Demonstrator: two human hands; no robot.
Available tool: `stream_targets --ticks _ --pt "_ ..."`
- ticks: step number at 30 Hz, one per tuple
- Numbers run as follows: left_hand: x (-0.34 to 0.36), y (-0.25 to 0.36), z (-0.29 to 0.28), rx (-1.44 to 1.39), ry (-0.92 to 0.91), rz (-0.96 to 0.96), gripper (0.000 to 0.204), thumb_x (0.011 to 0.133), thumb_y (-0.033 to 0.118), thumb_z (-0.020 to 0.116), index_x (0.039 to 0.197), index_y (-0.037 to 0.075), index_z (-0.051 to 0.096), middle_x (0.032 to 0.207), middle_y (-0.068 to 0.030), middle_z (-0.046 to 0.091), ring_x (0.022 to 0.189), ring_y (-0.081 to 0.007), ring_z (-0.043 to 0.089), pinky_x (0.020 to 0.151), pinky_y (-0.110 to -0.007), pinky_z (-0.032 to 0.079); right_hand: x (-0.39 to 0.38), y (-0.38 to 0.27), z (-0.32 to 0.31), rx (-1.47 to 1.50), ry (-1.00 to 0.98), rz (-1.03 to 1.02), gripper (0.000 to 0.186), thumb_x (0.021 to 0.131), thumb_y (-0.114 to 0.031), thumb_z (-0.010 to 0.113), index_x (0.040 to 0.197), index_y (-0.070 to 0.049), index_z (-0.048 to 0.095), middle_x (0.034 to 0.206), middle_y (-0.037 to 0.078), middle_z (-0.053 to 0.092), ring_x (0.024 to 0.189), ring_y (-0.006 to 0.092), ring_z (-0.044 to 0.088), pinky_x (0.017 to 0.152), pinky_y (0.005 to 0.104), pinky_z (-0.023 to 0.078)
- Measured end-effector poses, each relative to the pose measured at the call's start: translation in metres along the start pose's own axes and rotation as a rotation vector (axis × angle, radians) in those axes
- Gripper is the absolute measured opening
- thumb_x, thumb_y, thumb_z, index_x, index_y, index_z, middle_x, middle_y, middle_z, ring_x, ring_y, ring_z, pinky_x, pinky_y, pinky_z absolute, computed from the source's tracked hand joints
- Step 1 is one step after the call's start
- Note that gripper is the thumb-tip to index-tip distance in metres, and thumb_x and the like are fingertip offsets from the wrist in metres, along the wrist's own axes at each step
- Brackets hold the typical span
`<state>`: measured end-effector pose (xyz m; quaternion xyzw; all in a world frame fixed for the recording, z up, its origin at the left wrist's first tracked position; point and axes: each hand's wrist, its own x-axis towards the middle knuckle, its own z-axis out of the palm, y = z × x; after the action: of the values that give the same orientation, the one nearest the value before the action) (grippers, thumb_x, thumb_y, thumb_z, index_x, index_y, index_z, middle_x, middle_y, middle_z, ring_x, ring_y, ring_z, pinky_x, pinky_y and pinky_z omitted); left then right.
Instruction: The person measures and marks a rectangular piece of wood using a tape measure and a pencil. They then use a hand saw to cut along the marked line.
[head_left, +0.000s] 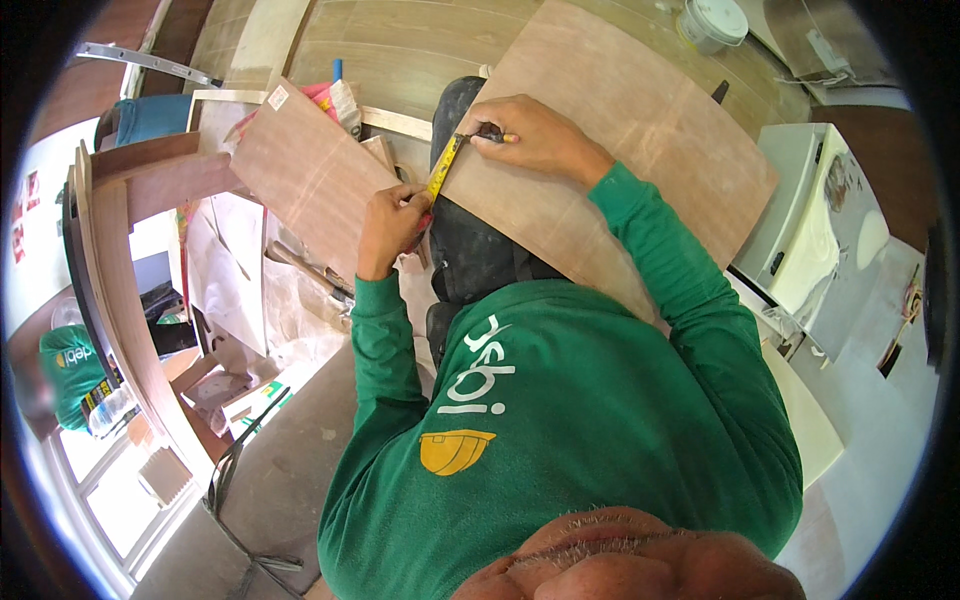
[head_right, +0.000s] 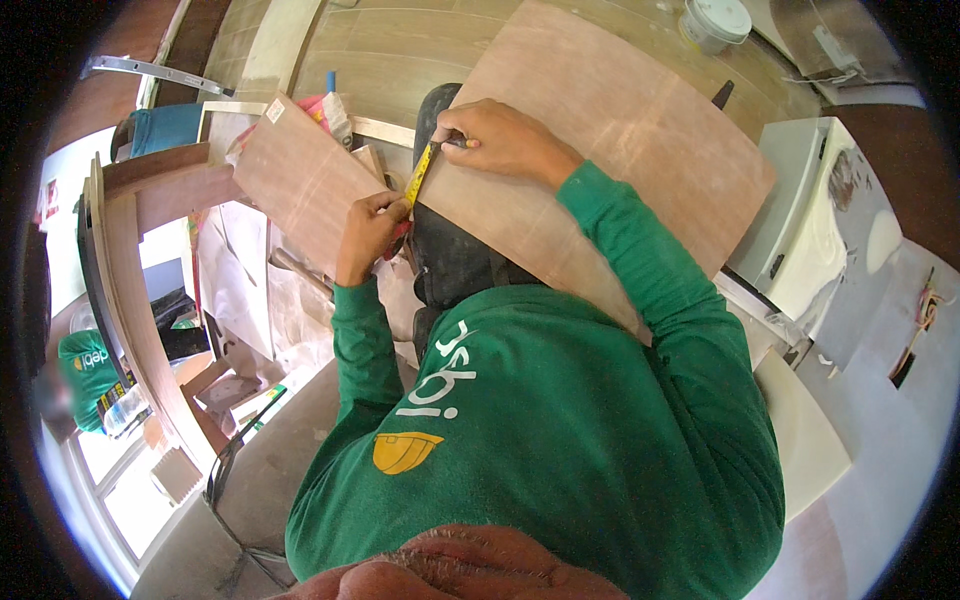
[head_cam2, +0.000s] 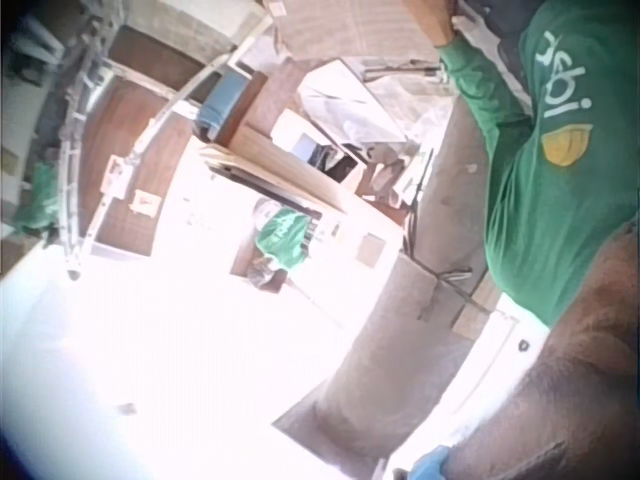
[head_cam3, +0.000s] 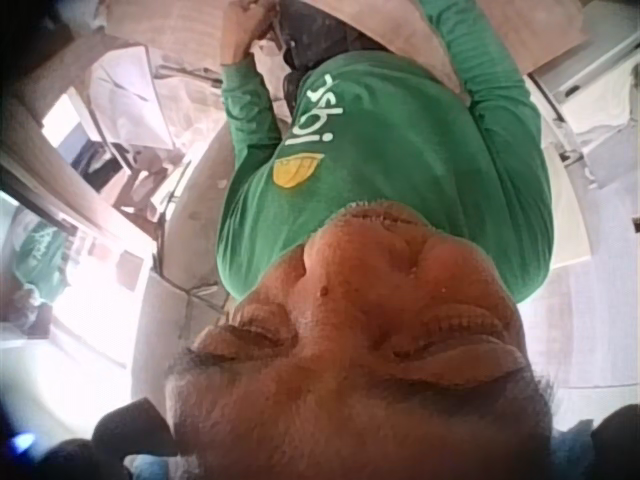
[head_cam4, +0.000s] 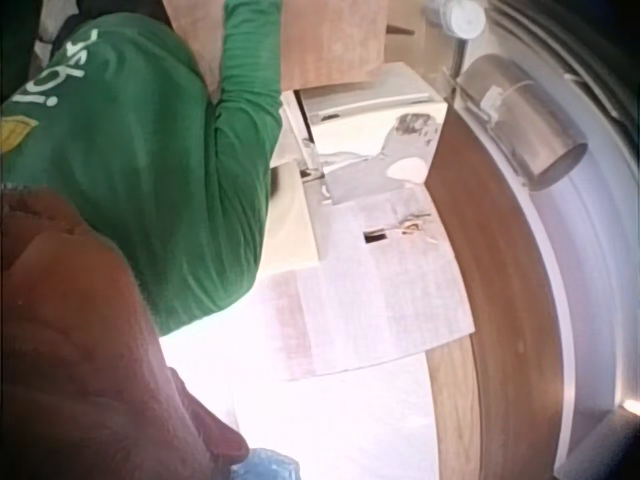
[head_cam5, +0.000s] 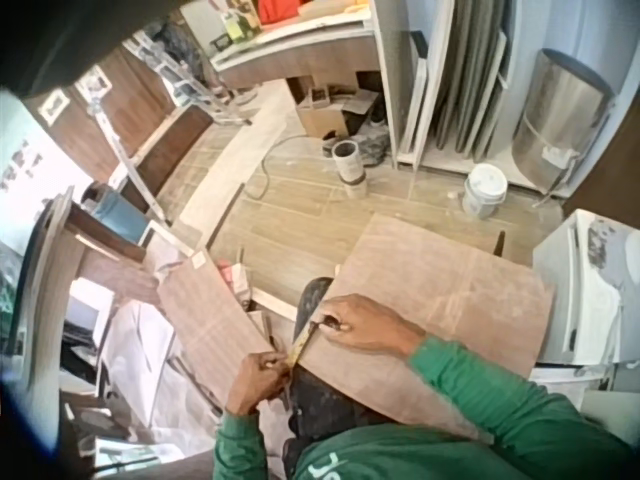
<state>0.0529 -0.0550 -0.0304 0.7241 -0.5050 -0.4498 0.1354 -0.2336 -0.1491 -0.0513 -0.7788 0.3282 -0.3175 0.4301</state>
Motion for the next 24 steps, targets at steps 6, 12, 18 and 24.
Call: stream_targets --ticks 6,12,18,24 --pt "0.0 0.003 -0.003 0.031 -0.033 -0.025 0.024 0.102 0.019 0.07 0.104 -0.001 0.081 0.071 -0.0027 0.066 0.053 -0.0099 0.055 0.047 -0.03 0.041 0.002 0.002 0.003 0.016 0.004 0.015 0.021 0.096 -0.019 0.071 0.108 -0.002 0.074 0.098 0.016 0.075 0.088 0.0337 0.07 0.08 0.0435 0.055" --pt "-0.001 0.009 -0.005 0.039 -0.029 -0.03 0.024 0.103 0.02 0.071 0.105 -0.001 0.082 0.075 -0.0018 0.068 0.06 -0.0096 0.059 0.055 -0.029 0.046 0.005 0.002 0.0 -0.072 -0.061 0.029 0.023 0.097 -0.018 0.069 0.113 -0.001 0.074 0.105 0.016 0.077 0.096 0.0356 0.072 0.085 0.0435 0.057" --pt "0.0 0.009 -0.004 0.007 -0.017 -0.048 0.024 0.103 0.018 0.071 0.108 -0.002 0.082 0.075 -0.0017 0.069 0.058 -0.0093 0.058 0.052 -0.028 0.045 0.003 0.003 0.003 -0.018 -0.064 0.068 0.023 0.098 -0.016 0.069 0.113 -0.001 0.074 0.103 0.016 0.076 0.093 0.0361 0.071 0.083 0.0438 0.056" --pt "0.001 0.006 -0.003 -0.03 -0.046 -0.088 0.022 0.104 0.018 0.07 0.105 -0.001 0.081 0.072 -0.002 0.067 0.052 -0.0088 0.055 0.047 -0.028 0.041 0.002 0.0 0.0 -0.034 -0.061 0.067 0.021 0.096 -0.018 0.068 0.108 0.0 0.072 0.096 0.018 0.074 0.089 0.0372 0.07 0.081 0.0458 0.055"
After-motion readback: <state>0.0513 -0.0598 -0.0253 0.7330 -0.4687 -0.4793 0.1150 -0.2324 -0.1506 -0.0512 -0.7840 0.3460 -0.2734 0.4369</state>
